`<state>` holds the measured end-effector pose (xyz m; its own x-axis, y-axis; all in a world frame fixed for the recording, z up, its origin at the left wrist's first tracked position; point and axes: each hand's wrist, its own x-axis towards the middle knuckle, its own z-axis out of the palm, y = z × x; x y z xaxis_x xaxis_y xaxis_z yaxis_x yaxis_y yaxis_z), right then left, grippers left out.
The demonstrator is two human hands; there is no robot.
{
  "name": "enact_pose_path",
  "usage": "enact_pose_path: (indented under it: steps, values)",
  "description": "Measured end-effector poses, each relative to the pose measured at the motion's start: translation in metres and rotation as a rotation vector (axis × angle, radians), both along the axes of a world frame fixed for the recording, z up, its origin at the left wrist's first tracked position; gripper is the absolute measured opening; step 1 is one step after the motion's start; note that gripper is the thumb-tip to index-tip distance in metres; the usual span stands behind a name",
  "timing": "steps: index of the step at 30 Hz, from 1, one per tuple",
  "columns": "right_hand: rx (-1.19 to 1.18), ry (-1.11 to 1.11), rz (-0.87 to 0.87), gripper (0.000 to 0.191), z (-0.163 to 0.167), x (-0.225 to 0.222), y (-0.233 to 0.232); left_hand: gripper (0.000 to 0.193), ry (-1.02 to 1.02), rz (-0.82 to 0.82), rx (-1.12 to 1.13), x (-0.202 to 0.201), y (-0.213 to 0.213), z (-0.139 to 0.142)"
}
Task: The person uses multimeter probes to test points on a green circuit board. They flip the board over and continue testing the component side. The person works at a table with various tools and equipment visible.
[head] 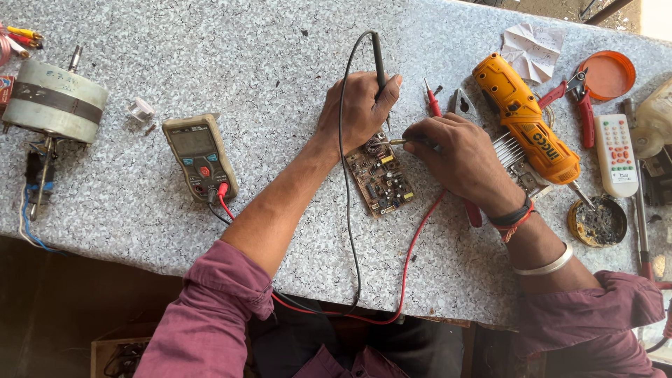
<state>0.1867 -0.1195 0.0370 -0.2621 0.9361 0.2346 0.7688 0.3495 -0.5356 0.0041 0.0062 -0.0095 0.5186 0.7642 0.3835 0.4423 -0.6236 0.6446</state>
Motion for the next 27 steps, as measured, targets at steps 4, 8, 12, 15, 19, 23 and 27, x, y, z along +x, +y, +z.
enact_pose_path:
  steps: [4,8,12,15,19,23,27]
  values:
    - [0.010,-0.093,0.025,0.021,0.000,0.002,0.000,0.058,0.025,0.008,-0.027,0.001,0.001,-0.002]
    - [-0.037,-0.060,0.019,0.023,0.005,-0.004,-0.003,0.058,0.033,0.005,-0.026,0.001,0.002,-0.003]
    - [-0.232,0.073,-0.063,0.025,0.014,-0.010,-0.003,0.058,0.048,0.010,-0.055,0.002,0.002,-0.002]
    - [-0.335,0.021,-0.147,0.026,0.018,-0.009,-0.004,0.058,0.015,0.005,0.010,0.001,0.001,0.000]
    - [-0.076,0.049,0.031,0.021,0.015,-0.009,-0.003,0.058,0.029,0.024,-0.039,0.000,-0.001,0.004]
    - [-0.056,0.094,0.075,0.023,0.009,-0.006,-0.005,0.056,0.004,0.016,-0.049,0.000,-0.003,0.007]
    - [-0.074,0.084,0.183,0.041,0.006,-0.006,-0.006,0.060,0.026,0.012,-0.052,0.001,-0.001,0.006]
